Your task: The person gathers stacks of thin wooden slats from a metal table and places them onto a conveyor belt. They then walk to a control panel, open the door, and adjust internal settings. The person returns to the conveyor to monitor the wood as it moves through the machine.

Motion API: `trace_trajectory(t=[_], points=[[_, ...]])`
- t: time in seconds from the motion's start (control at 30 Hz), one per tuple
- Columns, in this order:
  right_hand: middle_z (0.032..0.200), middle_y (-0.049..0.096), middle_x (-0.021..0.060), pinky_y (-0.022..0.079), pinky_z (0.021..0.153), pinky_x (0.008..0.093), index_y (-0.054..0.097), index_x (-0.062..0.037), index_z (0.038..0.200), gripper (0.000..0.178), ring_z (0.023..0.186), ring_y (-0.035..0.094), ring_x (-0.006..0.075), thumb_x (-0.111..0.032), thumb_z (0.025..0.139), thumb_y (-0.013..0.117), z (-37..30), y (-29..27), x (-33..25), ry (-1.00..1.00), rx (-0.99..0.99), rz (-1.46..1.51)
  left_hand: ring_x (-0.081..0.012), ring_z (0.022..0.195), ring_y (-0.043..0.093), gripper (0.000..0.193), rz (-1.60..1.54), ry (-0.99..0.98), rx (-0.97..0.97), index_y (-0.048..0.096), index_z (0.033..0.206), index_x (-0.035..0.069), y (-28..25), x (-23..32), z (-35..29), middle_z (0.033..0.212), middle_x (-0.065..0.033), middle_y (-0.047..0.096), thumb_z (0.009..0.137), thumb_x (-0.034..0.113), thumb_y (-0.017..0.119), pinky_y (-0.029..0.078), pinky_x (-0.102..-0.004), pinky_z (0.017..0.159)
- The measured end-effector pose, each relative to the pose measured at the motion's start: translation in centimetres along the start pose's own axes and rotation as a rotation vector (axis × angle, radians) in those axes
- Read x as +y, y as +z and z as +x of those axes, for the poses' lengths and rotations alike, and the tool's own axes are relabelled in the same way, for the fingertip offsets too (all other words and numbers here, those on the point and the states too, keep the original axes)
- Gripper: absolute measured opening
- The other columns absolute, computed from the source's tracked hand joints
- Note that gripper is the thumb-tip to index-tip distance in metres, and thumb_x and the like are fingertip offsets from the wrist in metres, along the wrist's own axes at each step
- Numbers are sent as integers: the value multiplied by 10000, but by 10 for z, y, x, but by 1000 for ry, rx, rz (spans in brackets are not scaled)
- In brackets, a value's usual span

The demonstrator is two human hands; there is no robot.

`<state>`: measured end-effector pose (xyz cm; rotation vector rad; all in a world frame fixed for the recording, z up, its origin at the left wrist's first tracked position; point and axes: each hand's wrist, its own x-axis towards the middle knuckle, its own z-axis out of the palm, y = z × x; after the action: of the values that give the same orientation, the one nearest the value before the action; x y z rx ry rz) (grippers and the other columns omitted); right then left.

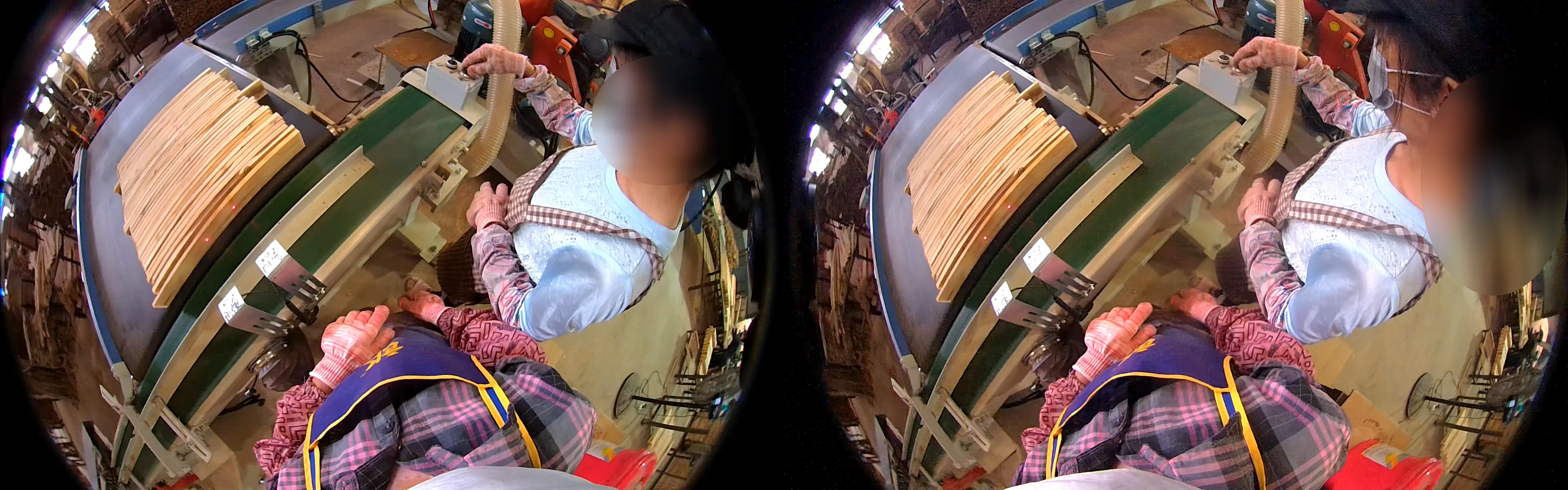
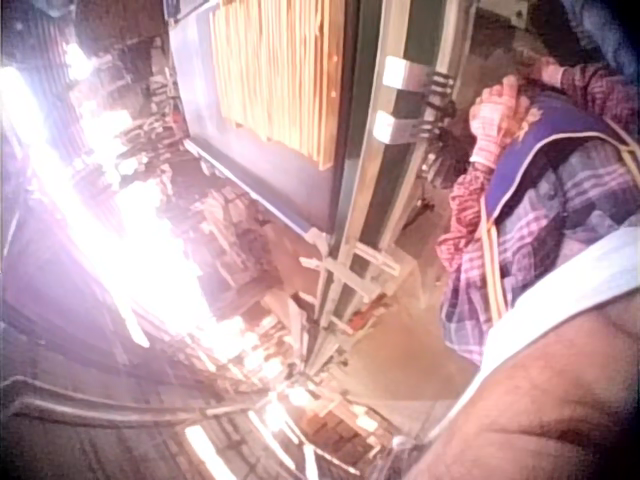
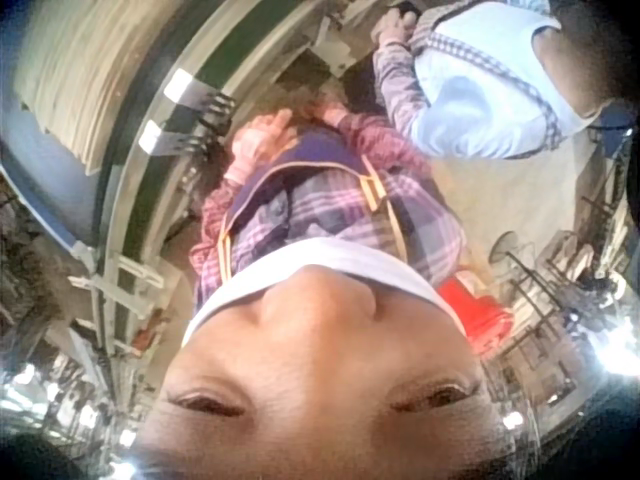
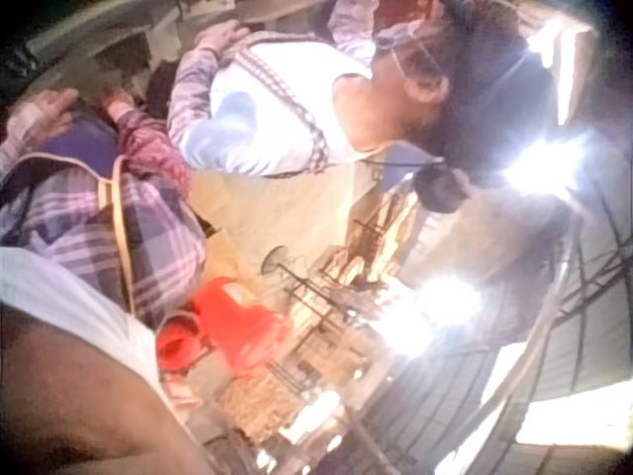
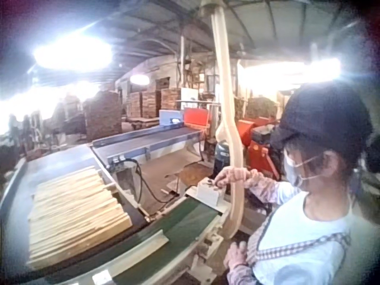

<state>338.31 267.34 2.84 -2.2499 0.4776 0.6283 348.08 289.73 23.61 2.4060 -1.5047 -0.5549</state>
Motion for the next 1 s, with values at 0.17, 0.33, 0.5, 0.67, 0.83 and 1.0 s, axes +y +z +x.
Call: trace_trajectory(t=[0.17, 0.33, 0.5, 0.67, 0.83, 1.0], points=[[1231, 643, 206, 448, 987, 435, 652, -128, 1229, 506, 1183, 591, 364, -499, 940, 467, 4, 0, -3, 49, -6, 62, -310, 1009, 640, 485, 8, 8, 44, 581, 1292, 140, 4, 0, -1, 1062, -106, 681, 902, 424, 628, 531, -445, 822], [1239, 641, 223, 441, 999, 428, 645, -98, 1251, 537, 1199, 583, 370, -504, 944, 475, -3, -9, -9, -13, -27, 1, -307, 1003, 642, 483, 12, 26, 55, 592, 1286, 135, 4, -1, -1, 1055, -108, 682, 898, 420, 633, 533, -442, 818], [1243, 641, 218, 444, 994, 430, 640, -86, 1256, 538, 1200, 583, 369, -496, 942, 487, -6, -11, -17, 4, -30, 47, -311, 1010, 642, 488, 18, 42, 70, 592, 1290, 137, 7, -5, -1, 1052, -111, 683, 896, 422, 636, 532, -440, 828], [1246, 639, 208, 448, 991, 430, 646, -117, 1242, 516, 1194, 585, 369, -504, 944, 480, 5, -3, -10, 82, -24, 59, -321, 1033, 636, 505, 13, 18, 16, 580, 1302, 139, 2, -5, -1, 1079, -117, 676, 894, 433, 633, 530, -444, 841], [1254, 632, 197, 452, 986, 436, 650, -147, 1228, 479, 1190, 582, 372, -491, 954, 460, 17, 13, 3, 68, -15, 24, -327, 1038, 630, 510, 3, 9, -11, 569, 1314, 144, 3, -8, -1, 1102, -121, 671, 900, 437, 625, 526, -448, 845], [1273, 611, 190, 459, 977, 439, 647, -152, 1213, 422, 1206, 567, 368, -429, 978, 433, 24, 16, 4, 34, -49, -41, -330, 1020, 630, 500, -5, 32, 36, 572, 1304, 136, 2, -13, -2, 1093, -119, 670, 906, 435, 621, 525, -449, 835]])
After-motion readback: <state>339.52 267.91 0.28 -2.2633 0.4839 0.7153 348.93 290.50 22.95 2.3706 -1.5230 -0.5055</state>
